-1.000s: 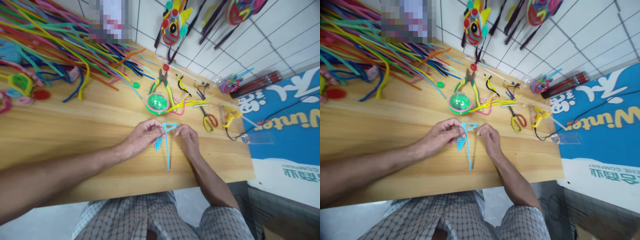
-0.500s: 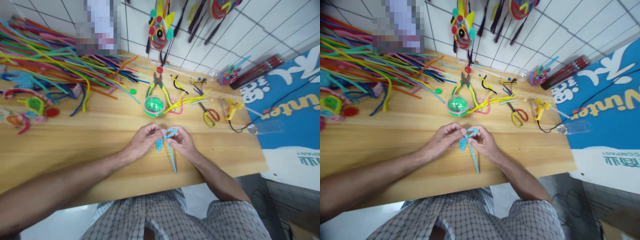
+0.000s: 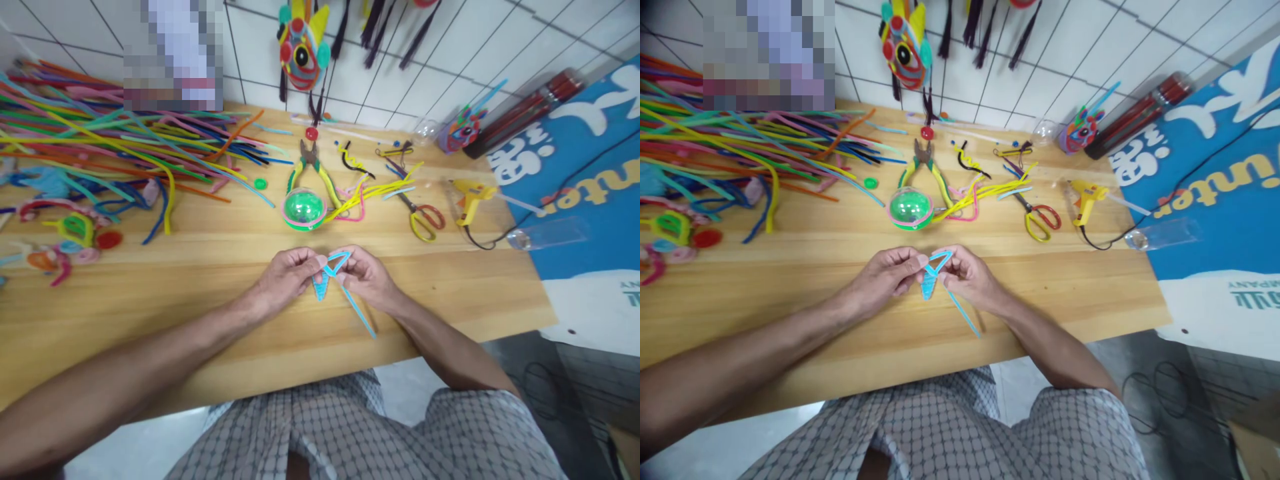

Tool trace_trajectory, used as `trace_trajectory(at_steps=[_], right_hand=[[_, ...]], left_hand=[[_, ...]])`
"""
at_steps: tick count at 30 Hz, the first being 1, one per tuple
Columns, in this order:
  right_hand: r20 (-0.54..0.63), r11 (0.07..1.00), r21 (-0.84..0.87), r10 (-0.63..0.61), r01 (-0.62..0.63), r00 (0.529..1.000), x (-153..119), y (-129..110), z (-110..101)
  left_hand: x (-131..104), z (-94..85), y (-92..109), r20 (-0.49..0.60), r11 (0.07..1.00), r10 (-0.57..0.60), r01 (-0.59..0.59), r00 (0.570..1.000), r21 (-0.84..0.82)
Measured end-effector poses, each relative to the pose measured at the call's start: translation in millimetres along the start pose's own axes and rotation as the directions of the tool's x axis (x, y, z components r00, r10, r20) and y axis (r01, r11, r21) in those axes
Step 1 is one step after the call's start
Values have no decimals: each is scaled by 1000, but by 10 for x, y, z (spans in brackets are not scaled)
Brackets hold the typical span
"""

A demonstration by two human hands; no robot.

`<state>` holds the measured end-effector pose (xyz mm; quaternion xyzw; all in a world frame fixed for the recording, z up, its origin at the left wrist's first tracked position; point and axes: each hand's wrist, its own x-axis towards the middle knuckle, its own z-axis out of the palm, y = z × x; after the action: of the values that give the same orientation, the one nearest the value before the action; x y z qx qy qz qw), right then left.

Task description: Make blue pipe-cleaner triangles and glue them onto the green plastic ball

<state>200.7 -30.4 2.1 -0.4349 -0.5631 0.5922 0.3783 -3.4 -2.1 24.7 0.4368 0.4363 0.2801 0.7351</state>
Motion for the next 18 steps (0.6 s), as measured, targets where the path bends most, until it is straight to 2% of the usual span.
trace_trajectory(at_steps=[5,8,12,15,18], right_hand=[[20,996,60,59,-60,998,25,-70,-10],[-100,997,62,56,-50,993,52,-84,-25],[-288,999,49,17,-3,958,114,-66,-69],[-345,996,83,8,22,939,151,-37,-105],[-347,994,105,14,24,938,163,-31,-122]], left_hand=[[5,-19,-38,-47,992,37,-31,998,118],[-7,-28,-79,-76,974,88,-70,993,216],[-35,-34,-100,-57,950,134,-112,989,292],[-36,-35,-99,-54,947,147,-125,988,295],[-15,-30,-101,-64,968,148,-131,987,213]])
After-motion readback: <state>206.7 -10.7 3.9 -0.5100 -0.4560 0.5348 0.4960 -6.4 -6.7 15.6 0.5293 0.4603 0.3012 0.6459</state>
